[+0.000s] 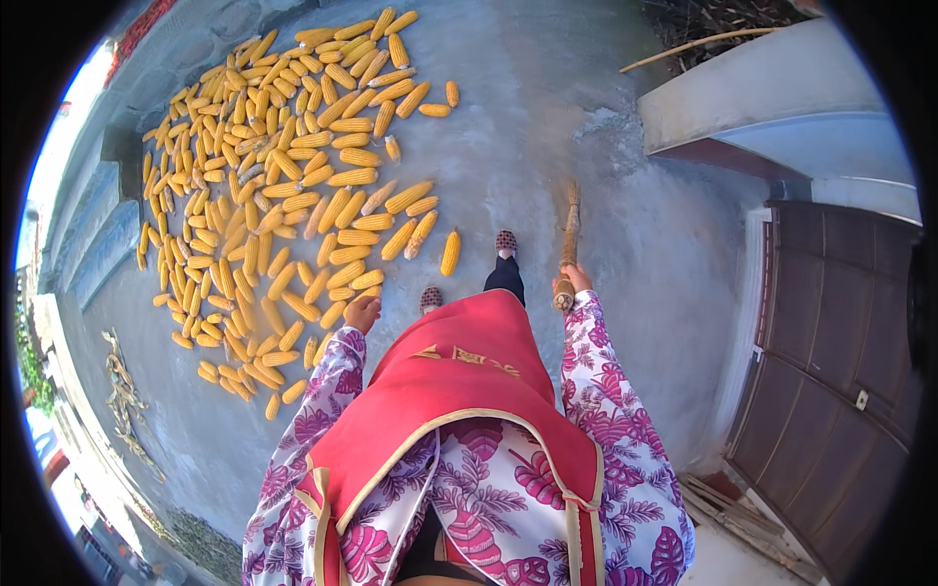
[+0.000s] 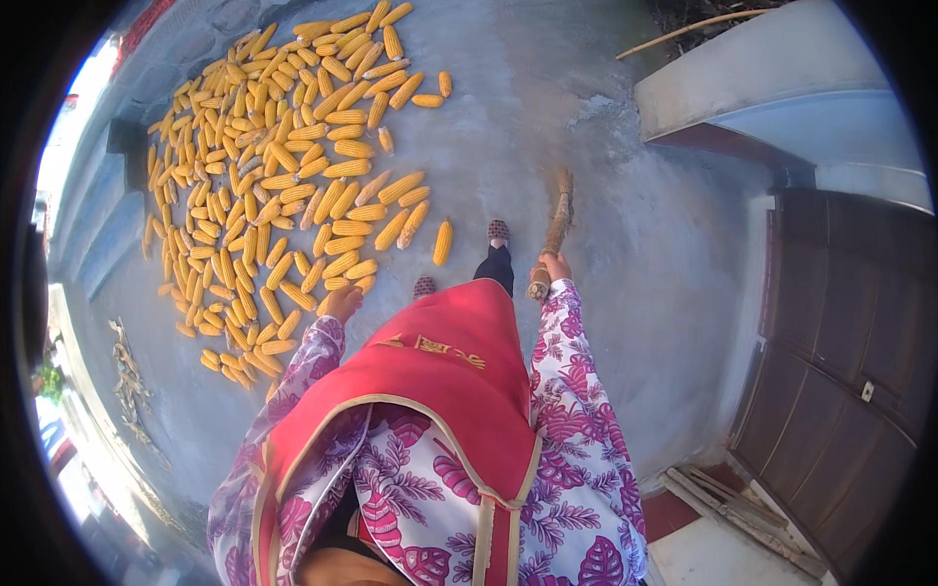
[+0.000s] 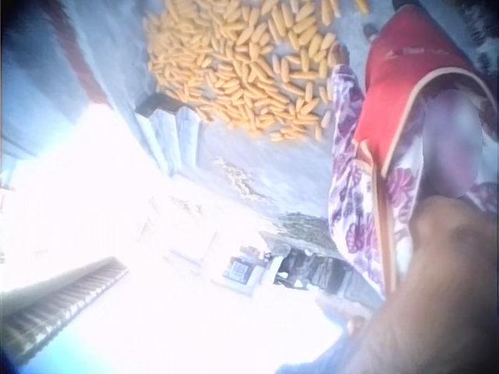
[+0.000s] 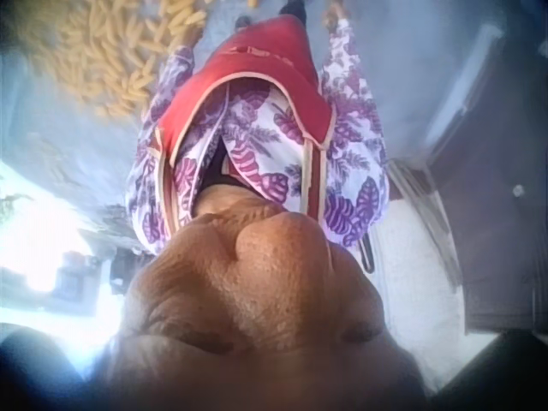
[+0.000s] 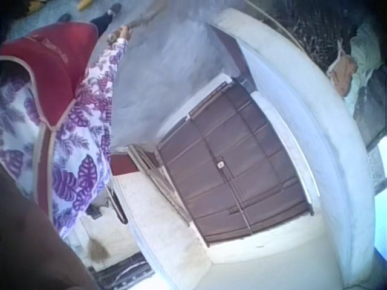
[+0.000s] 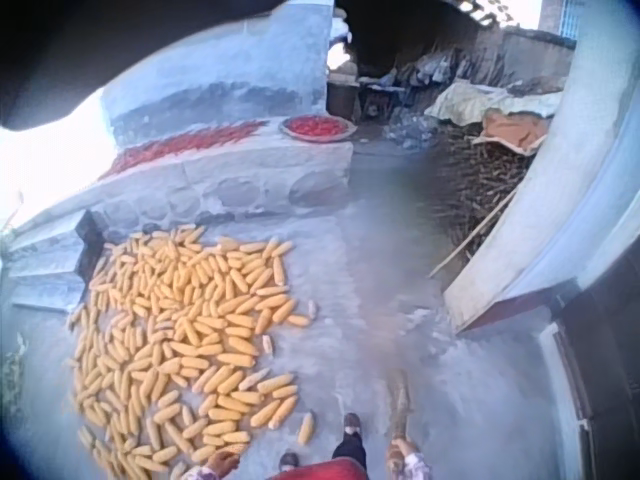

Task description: The person sweeps dried leaves and husks across a concrete surface using a broom, walks past piles of corn, and then lifts a large wicker basket filled with walnuts.

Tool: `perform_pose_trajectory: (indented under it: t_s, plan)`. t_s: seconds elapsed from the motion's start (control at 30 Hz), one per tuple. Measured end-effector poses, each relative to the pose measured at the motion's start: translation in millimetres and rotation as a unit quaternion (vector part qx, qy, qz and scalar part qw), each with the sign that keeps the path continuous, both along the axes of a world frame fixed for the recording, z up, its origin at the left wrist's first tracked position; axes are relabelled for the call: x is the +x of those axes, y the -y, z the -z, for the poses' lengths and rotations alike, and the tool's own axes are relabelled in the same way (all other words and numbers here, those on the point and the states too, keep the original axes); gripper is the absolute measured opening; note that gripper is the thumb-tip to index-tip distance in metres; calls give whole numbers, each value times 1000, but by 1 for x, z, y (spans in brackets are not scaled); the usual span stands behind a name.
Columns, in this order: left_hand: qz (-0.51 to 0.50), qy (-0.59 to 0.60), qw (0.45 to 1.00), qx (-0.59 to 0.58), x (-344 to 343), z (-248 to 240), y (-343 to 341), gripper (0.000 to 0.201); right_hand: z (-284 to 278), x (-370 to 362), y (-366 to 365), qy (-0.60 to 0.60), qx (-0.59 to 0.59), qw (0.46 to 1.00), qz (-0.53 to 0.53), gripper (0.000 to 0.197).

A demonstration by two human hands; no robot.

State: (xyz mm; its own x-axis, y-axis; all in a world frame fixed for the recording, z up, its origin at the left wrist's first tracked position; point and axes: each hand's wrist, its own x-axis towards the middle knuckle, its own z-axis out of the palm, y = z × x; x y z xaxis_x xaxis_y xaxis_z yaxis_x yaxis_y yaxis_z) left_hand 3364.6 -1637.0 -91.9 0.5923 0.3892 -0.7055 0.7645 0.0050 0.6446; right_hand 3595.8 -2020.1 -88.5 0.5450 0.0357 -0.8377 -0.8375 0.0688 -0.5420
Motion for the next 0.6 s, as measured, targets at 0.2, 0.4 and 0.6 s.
perform_pose_trajectory:
  t_s: [0.2, 0.4, 0.6]
  plan:
    - [-123, -119, 984, -41, -15, -11, 22, 27, 87, 85, 6, 4, -87, 993, -86, 22]
    - [-133, -103, 985, -46, 67, -39, 79, 28, 77, 90, -3, -1, -24, 967, -254, 74]
    - [-97, -39, 991, -89, 167, -72, 125, 26, 3, 176, 28, -41, 21, 955, -294, 72]
